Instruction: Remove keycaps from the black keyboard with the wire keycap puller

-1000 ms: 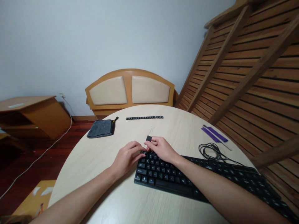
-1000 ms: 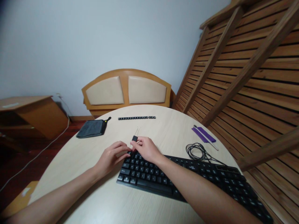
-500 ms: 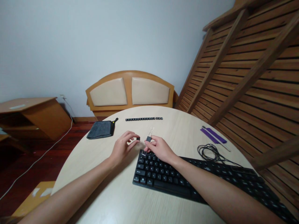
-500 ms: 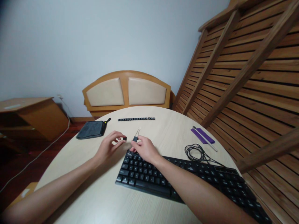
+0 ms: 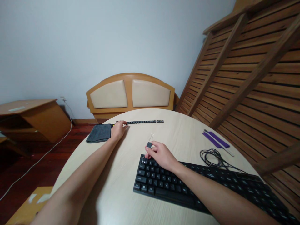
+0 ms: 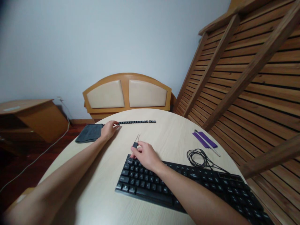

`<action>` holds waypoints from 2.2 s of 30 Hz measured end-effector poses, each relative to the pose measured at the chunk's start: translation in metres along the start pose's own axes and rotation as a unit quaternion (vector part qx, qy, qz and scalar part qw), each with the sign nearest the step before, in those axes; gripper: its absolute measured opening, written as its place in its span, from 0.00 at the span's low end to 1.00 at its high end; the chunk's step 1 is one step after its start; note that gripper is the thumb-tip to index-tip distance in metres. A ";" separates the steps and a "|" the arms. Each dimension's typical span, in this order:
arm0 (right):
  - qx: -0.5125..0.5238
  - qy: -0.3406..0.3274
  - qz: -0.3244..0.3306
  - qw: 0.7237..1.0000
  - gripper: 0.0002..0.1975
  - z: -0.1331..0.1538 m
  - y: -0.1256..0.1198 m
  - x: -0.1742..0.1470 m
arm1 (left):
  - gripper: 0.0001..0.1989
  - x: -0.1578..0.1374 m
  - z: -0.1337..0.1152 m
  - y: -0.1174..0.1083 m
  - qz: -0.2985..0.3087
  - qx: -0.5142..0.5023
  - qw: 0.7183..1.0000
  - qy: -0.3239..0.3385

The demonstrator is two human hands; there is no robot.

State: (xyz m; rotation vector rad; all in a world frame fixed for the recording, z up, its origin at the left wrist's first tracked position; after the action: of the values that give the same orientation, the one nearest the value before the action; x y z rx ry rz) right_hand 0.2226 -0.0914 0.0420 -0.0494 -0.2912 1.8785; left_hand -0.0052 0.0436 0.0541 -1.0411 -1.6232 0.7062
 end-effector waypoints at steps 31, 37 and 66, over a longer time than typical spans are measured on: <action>0.007 0.010 0.010 1.000 0.11 0.001 0.002 -0.002 | 0.13 0.006 0.015 0.016 0.015 0.058 0.998 -0.036; 0.004 0.010 0.010 1.000 0.11 0.004 0.001 -0.003 | 0.13 0.005 0.015 0.015 0.014 0.055 0.998 -0.031; -0.027 0.002 0.066 0.997 0.09 0.019 0.000 -0.003 | 0.09 -0.037 -0.030 -0.005 0.000 -0.083 0.996 0.012</action>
State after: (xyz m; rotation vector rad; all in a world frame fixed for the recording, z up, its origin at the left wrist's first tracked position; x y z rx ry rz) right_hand 0.2200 -0.0973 0.0597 -0.1122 -0.3421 2.0012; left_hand 0.0253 0.0069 0.0508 -1.1638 -1.6829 0.5641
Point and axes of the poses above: each hand's wrist, its own x-axis towards the middle knuckle, its own y-axis out of the palm, z = x × y, the point moved 8 cm from there along x, towards the middle knuckle, and after that the axes turned 4 degrees about -z, right-handed, at the moved point
